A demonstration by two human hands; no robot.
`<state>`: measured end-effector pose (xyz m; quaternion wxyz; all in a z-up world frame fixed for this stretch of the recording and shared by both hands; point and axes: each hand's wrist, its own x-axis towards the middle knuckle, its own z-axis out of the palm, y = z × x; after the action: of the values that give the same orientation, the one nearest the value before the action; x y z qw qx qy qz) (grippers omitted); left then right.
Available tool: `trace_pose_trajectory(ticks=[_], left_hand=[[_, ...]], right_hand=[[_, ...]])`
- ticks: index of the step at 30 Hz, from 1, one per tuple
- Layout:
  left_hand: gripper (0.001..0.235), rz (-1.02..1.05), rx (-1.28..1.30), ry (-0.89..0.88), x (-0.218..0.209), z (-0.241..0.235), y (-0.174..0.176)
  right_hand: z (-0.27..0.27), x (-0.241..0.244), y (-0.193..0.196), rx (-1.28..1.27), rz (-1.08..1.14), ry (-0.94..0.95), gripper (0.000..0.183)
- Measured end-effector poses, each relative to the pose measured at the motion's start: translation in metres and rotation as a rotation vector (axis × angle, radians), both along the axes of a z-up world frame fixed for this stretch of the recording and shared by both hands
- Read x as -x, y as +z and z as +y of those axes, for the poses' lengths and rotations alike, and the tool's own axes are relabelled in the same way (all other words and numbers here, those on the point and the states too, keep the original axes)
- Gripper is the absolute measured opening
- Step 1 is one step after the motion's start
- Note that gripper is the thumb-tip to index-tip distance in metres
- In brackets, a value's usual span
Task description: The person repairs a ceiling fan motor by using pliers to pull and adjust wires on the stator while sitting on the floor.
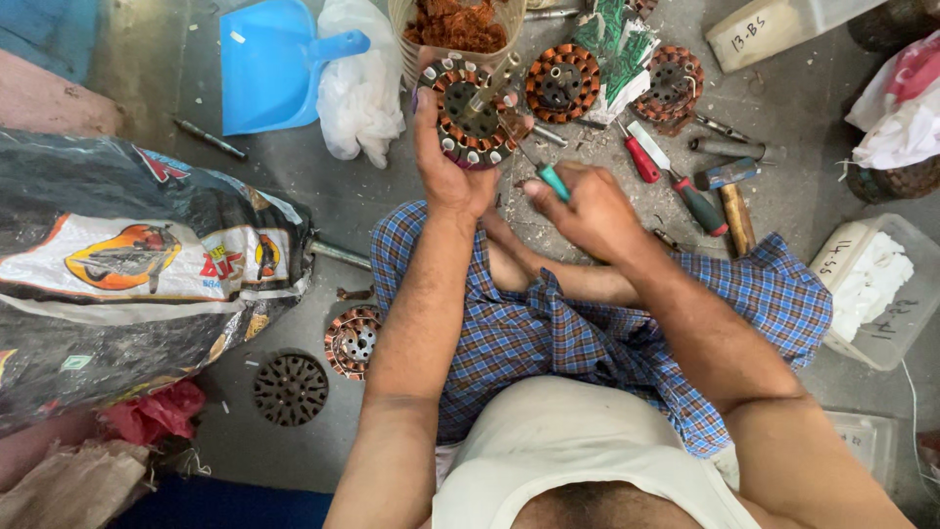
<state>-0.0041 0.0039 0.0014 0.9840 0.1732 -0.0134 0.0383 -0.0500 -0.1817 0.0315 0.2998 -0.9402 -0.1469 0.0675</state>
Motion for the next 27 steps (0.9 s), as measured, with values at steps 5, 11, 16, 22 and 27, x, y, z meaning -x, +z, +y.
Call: trace_pose_trajectory(ticks=[5, 11, 16, 22, 27], left_hand=[[0.056, -0.02, 0.158, -0.054, 0.0, -0.002, 0.004], [0.067, 0.009, 0.084, 0.036, -0.001, 0.008, 0.004], [0.085, 0.352, 0.057, 0.163, -0.009, 0.018, 0.004], [0.088, 0.474, 0.086, 0.185, -0.013, 0.027, -0.001], [0.084, 0.525, 0.125, 0.122, -0.016, 0.022, 0.003]], right_hand=[[-0.018, 0.001, -0.004, -1.333, 0.98, -0.032, 0.051], [-0.011, -0.004, 0.045, -1.183, 0.265, 0.089, 0.043], [0.016, -0.063, 0.045, -0.134, -0.723, -0.21, 0.021], [0.009, -0.106, -0.001, 0.221, -0.781, -0.046, 0.024], [0.021, -0.009, 0.035, -1.301, 0.274, -0.227, 0.021]])
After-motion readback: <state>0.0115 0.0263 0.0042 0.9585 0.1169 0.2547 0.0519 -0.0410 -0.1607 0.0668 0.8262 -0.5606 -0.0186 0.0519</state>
